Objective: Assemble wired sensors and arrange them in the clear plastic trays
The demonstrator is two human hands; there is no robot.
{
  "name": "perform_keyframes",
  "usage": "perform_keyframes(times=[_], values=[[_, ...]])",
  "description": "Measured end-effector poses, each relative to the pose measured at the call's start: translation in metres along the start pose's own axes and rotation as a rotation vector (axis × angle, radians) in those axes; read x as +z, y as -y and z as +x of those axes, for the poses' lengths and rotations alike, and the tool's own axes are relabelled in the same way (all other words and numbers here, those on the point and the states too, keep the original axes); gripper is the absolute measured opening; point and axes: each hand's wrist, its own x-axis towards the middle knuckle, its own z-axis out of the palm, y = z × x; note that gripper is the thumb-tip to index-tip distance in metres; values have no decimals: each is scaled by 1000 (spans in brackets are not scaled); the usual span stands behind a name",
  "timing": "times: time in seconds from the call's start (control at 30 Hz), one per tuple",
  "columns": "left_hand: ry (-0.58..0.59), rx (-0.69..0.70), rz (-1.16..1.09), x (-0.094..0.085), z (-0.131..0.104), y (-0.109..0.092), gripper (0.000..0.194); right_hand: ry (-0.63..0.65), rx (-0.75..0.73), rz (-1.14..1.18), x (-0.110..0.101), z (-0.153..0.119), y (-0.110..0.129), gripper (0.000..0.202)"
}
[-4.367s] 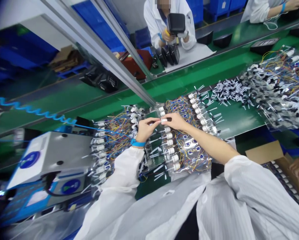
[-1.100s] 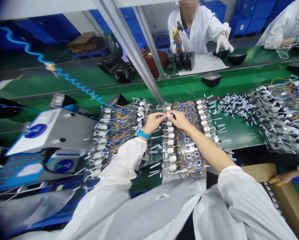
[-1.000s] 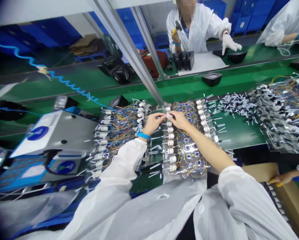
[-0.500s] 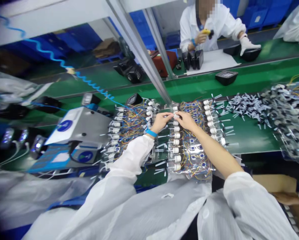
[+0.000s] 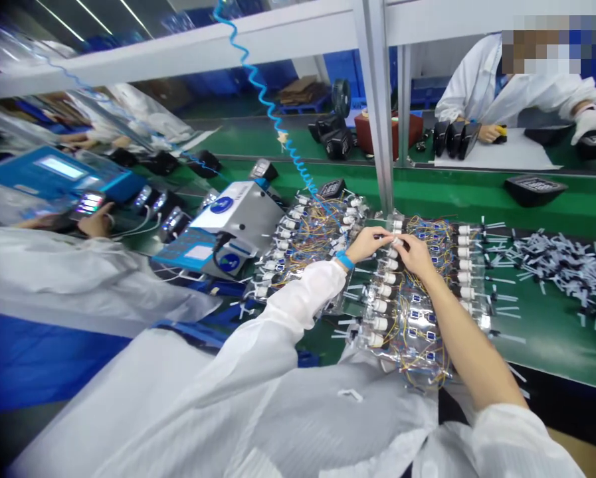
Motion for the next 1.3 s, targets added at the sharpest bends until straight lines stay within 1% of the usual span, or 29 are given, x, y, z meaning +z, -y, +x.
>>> perform_keyframes(times=[0.17,0.4,0.8,1.03,1.2,1.3], values=[[-14,19,-44,-4,0,1,25,11,10,-3,-2,0,4,32],[-10,-56,-86,-2,1,4,28,19,19,13,-2,-1,5,31],[4,-108,-41,-4,0,-8,21,33,-7,-1,2,-2,1,32],[32,-123,-29,-4,-1,-3,21,45,-15,2,2,-2,0,33],[-8,-126,-25,-1,2,1,27,38,-37,3,2,3,-1,34],[-39,-122,11,-1,3,0,27,-1,-50,-44,2,6,9,36]])
